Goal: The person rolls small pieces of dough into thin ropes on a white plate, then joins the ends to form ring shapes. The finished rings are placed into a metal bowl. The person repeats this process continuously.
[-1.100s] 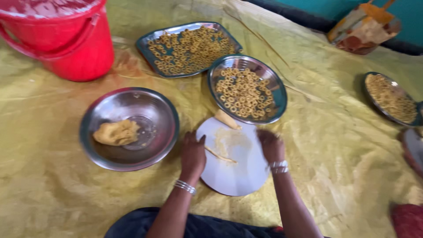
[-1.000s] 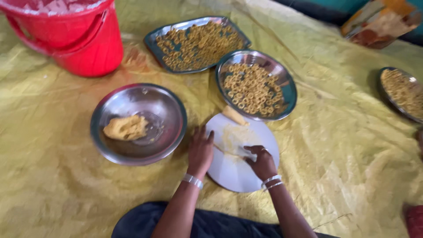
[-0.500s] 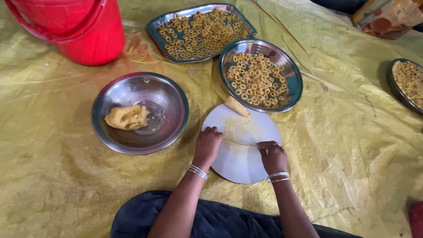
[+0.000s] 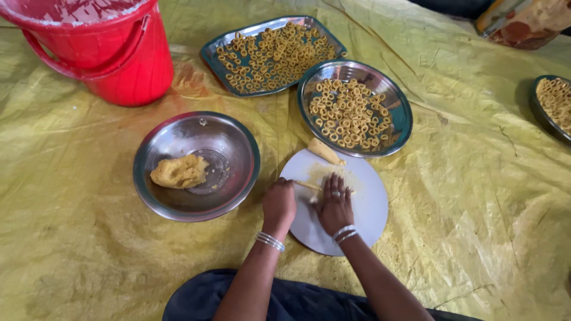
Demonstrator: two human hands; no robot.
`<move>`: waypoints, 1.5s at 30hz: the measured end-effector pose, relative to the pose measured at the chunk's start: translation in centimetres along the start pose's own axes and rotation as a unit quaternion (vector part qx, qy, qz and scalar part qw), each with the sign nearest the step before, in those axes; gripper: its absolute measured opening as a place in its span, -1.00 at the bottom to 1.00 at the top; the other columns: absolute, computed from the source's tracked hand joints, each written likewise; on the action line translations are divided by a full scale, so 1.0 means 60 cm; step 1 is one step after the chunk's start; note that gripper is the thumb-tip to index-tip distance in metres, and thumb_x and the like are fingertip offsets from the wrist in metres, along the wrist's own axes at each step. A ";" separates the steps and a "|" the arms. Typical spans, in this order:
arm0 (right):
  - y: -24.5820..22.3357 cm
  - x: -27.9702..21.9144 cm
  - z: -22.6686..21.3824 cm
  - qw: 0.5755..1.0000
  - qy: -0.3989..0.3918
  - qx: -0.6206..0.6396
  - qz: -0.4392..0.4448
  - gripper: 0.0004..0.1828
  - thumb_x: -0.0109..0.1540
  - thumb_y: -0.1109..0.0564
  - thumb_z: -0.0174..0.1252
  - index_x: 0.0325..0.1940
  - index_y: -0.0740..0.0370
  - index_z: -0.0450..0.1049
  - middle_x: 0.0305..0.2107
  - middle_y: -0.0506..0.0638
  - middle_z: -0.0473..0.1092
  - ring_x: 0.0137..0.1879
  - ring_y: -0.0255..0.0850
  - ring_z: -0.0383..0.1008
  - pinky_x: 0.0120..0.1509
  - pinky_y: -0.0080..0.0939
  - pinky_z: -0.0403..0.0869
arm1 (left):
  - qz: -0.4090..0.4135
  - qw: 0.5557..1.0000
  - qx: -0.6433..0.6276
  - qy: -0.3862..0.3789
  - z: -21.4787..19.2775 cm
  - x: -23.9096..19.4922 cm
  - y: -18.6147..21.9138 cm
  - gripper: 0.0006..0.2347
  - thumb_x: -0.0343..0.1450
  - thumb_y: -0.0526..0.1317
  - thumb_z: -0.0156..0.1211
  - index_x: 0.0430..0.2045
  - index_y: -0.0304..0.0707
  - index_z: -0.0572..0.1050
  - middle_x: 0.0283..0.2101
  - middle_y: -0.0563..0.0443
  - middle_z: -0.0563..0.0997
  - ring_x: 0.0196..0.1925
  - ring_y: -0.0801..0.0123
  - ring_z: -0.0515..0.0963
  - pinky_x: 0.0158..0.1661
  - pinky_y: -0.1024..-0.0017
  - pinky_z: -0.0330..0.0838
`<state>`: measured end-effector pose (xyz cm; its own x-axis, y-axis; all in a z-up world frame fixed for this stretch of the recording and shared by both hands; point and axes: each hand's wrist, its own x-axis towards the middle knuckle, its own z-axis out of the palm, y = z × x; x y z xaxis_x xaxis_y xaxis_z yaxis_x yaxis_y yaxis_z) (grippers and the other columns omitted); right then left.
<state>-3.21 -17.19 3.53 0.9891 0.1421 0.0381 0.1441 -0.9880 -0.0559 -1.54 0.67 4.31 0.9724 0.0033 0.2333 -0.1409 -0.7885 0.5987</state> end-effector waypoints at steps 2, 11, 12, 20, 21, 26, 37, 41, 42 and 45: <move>-0.023 -0.017 -0.011 0.997 -0.054 -0.060 0.011 -0.02 0.29 -0.33 -0.01 0.50 0.46 -0.07 0.48 0.34 -0.15 0.60 0.19 -0.22 0.59 0.21 -0.15 | -0.008 1.000 0.019 -0.018 -0.017 0.009 0.010 -0.81 0.33 -0.43 0.11 -0.25 -0.28 0.61 -0.16 -0.22 0.63 -0.10 -0.03 0.66 -0.10 0.15 0.58; -0.063 -0.118 -0.038 0.999 -0.023 0.019 0.011 0.08 0.18 -0.26 0.13 0.50 0.49 -0.15 0.50 0.32 -0.24 0.61 0.19 -0.31 0.57 0.25 -0.19 | 0.130 0.910 -0.079 0.386 -0.183 0.001 0.054 -0.36 0.53 -0.26 0.11 0.49 -0.37 -0.09 0.45 -0.45 0.14 0.47 -0.34 0.21 0.45 -0.01 0.11; -0.072 -0.116 -0.030 1.000 -0.005 0.024 -0.005 0.07 0.19 -0.27 0.12 0.50 0.49 -0.13 0.50 0.34 -0.23 0.61 0.20 -0.30 0.57 0.26 -0.19 | 0.111 0.921 -0.064 0.369 -0.197 0.002 0.040 -0.40 0.53 -0.30 0.10 0.49 -0.33 -0.02 0.44 -0.42 0.26 0.45 -0.30 0.33 0.42 0.00 0.22; -0.056 -0.029 0.005 0.997 -0.061 -0.051 0.023 0.00 0.27 -0.37 -0.04 0.53 0.34 -0.13 0.52 0.22 -0.21 0.62 0.11 -0.29 0.59 0.26 -0.16 | -0.020 0.999 0.010 0.043 -0.102 0.026 0.030 -0.45 0.41 -0.24 0.15 0.36 -0.24 0.24 -0.21 -0.28 0.66 -0.31 -0.01 0.68 -0.34 0.14 0.56; -0.055 -0.012 0.010 0.999 -0.038 -0.025 0.026 0.00 0.27 -0.38 -0.04 0.54 0.34 -0.11 0.52 0.21 -0.19 0.62 0.10 -0.28 0.59 0.26 -0.16 | -0.019 0.999 0.026 0.034 -0.092 0.019 0.020 -0.46 0.40 -0.24 0.17 0.34 -0.24 0.27 -0.20 -0.27 0.67 -0.30 -0.01 0.68 -0.32 0.13 0.57; -0.066 -0.017 0.007 0.996 -0.060 -0.026 0.057 0.02 0.27 -0.44 -0.09 0.55 0.31 -0.14 0.52 0.17 -0.21 0.63 0.05 -0.29 0.60 0.25 -0.19 | -0.048 0.998 0.040 0.002 -0.070 0.024 0.002 -0.50 0.40 -0.23 0.17 0.29 -0.20 0.32 -0.15 -0.21 0.67 -0.26 -0.03 0.68 -0.25 0.10 0.57; -0.069 -0.009 -0.051 0.990 -0.097 0.014 0.098 -0.01 0.27 -0.44 -0.10 0.62 0.07 -0.21 0.56 0.05 -0.26 0.65 0.07 -0.40 0.52 0.56 -0.37 | -0.082 0.992 0.076 -0.054 -0.057 0.019 0.002 -0.51 0.42 -0.16 0.17 0.30 -0.12 0.32 -0.16 -0.20 0.67 -0.21 -0.01 0.69 -0.20 0.08 0.58; -0.071 -0.059 -0.037 0.987 -0.125 0.019 0.099 0.09 0.24 -0.49 -0.03 0.59 0.15 -0.24 0.54 0.13 -0.32 0.64 0.07 -0.47 0.52 0.51 -0.39 | -0.078 0.995 0.051 -0.042 -0.061 0.026 -0.001 -0.50 0.40 -0.15 0.19 0.30 -0.13 0.33 -0.16 -0.22 0.67 -0.20 -0.03 0.69 -0.19 0.05 0.58; -0.064 -0.073 -0.031 0.989 -0.112 0.010 0.100 0.14 0.23 -0.53 -0.01 0.59 0.23 -0.24 0.54 0.16 -0.30 0.65 0.07 -0.46 0.52 0.50 -0.39 | -0.074 0.994 0.062 -0.043 -0.064 0.026 -0.002 -0.50 0.40 -0.15 0.19 0.29 -0.14 0.33 -0.16 -0.22 0.67 -0.19 -0.03 0.69 -0.18 0.04 0.57; -0.031 -0.060 -0.015 0.998 -0.016 0.013 0.056 0.15 0.18 -0.48 0.01 0.58 0.26 -0.21 0.54 0.17 -0.27 0.64 0.09 -0.41 0.53 0.49 -0.35 | -0.079 0.993 0.072 -0.054 -0.059 0.023 0.002 -0.51 0.41 -0.16 0.18 0.28 -0.13 0.33 -0.15 -0.20 0.67 -0.17 -0.02 0.69 -0.16 0.01 0.56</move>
<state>-7.06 -15.90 4.42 0.9994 0.0335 -0.0015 0.0332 -0.9959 -0.0837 -0.85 2.74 7.43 0.9955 0.0747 0.0577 0.0355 -0.8630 0.5040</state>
